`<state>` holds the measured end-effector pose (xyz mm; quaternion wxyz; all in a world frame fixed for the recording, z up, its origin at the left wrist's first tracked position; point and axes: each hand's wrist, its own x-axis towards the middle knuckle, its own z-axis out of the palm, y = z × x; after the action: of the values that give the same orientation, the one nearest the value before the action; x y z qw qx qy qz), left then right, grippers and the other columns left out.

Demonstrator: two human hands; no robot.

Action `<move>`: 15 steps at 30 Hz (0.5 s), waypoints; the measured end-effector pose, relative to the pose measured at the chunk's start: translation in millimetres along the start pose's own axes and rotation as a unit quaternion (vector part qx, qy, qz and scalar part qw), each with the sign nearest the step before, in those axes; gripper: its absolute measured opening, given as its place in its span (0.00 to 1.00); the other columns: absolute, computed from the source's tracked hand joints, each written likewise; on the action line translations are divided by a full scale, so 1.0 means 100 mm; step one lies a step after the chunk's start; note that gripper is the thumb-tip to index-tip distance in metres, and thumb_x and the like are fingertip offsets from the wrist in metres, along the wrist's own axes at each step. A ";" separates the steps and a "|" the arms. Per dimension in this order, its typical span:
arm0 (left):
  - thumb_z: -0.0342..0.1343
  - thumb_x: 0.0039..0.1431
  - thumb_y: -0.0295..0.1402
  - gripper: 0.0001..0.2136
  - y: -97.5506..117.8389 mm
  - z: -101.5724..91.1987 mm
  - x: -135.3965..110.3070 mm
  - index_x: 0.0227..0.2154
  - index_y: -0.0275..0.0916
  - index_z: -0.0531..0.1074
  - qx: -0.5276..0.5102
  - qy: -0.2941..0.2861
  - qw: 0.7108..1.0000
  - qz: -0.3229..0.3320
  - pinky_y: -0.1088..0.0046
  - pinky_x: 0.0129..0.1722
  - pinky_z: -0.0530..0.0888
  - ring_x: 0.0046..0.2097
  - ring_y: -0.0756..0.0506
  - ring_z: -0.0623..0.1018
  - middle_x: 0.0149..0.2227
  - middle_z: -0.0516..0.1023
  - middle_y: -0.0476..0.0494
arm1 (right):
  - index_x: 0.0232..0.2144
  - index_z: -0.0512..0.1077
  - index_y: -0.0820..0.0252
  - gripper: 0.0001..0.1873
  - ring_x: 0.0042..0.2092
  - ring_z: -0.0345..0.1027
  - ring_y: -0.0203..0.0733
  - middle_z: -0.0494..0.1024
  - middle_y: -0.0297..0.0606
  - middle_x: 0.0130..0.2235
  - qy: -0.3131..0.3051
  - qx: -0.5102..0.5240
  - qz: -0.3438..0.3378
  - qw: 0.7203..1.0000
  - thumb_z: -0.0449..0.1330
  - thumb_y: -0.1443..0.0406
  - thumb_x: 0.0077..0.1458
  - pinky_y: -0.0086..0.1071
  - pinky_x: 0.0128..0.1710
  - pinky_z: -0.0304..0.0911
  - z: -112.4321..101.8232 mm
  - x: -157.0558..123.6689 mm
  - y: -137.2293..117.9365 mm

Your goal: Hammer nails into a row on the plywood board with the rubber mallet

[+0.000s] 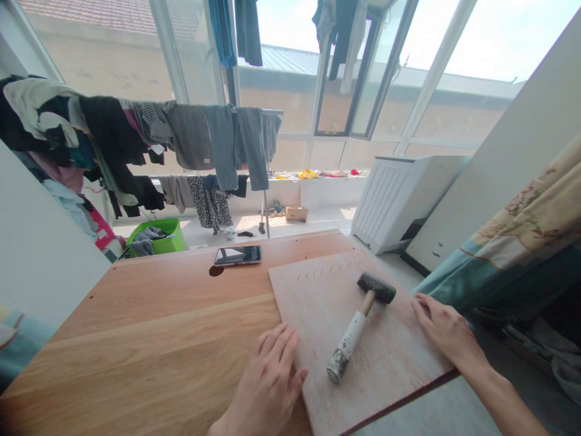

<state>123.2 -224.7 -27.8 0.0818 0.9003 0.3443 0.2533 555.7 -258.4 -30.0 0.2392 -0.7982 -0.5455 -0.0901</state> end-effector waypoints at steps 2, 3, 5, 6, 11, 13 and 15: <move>0.51 0.69 0.40 0.20 0.02 0.01 -0.01 0.58 0.35 0.69 0.011 0.007 1.000 0.019 0.54 0.63 0.67 0.64 0.37 0.69 0.57 0.77 0.40 | 0.41 0.80 0.63 0.19 0.34 0.82 0.64 0.85 0.61 0.34 -0.006 -0.002 0.029 1.000 0.55 0.57 0.59 0.47 0.31 0.69 -0.01 -0.02 0.00; 0.52 0.69 0.39 0.19 0.03 0.00 -0.01 0.57 0.35 0.69 0.017 0.011 1.000 0.014 0.53 0.64 0.67 0.64 0.37 0.69 0.55 0.78 0.40 | 0.42 0.80 0.62 0.19 0.34 0.82 0.64 0.85 0.60 0.34 -0.010 0.002 0.036 0.999 0.55 0.57 0.59 0.47 0.31 0.69 -0.01 -0.03 -0.01; 0.52 0.68 0.37 0.16 0.02 -0.04 -0.03 0.54 0.36 0.71 0.027 0.018 0.999 -0.004 0.50 0.64 0.67 0.64 0.36 0.70 0.52 0.79 0.40 | 0.43 0.80 0.58 0.18 0.36 0.83 0.61 0.86 0.57 0.36 -0.022 0.016 0.038 0.999 0.55 0.58 0.60 0.44 0.32 0.71 -0.01 -0.06 -0.06; 0.52 0.68 0.36 0.14 -0.02 -0.08 -0.05 0.52 0.36 0.71 0.032 0.022 0.999 -0.011 0.49 0.63 0.67 0.63 0.36 0.70 0.51 0.80 0.40 | 0.44 0.79 0.57 0.17 0.37 0.83 0.60 0.87 0.54 0.37 -0.029 0.024 0.034 0.999 0.55 0.57 0.60 0.43 0.33 0.72 0.00 -0.09 -0.10; 0.52 0.68 0.35 0.13 -0.43 -0.34 -0.48 0.51 0.40 0.73 0.102 0.057 0.993 -0.004 0.52 0.58 0.72 0.58 0.37 0.76 0.46 0.83 0.44 | 0.49 0.76 0.55 0.22 0.48 0.80 0.58 0.85 0.46 0.46 -0.053 0.054 -0.007 0.997 0.55 0.50 0.60 0.48 0.46 0.75 0.09 -0.40 -0.53; 0.53 0.68 0.37 0.14 -0.66 -0.46 -0.76 0.53 0.40 0.73 0.163 0.065 0.984 0.006 0.55 0.56 0.74 0.56 0.38 0.77 0.45 0.83 0.44 | 0.51 0.74 0.54 0.23 0.50 0.79 0.55 0.84 0.45 0.48 -0.062 0.070 -0.028 0.995 0.55 0.49 0.61 0.47 0.50 0.74 0.14 -0.58 -0.79; 0.53 0.68 0.41 0.15 -0.86 -0.60 -1.05 0.51 0.40 0.75 0.216 0.077 0.973 -0.003 0.57 0.55 0.75 0.54 0.38 0.78 0.46 0.84 0.43 | 0.52 0.73 0.53 0.22 0.48 0.79 0.53 0.83 0.44 0.47 -0.065 0.084 -0.058 0.993 0.54 0.50 0.63 0.47 0.49 0.75 0.17 -0.75 -1.06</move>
<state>-23.9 -231.2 -45.9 -0.1404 0.8736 0.3987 0.2409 428.0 -281.8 -45.5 0.2633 -0.7467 -0.6107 -0.0054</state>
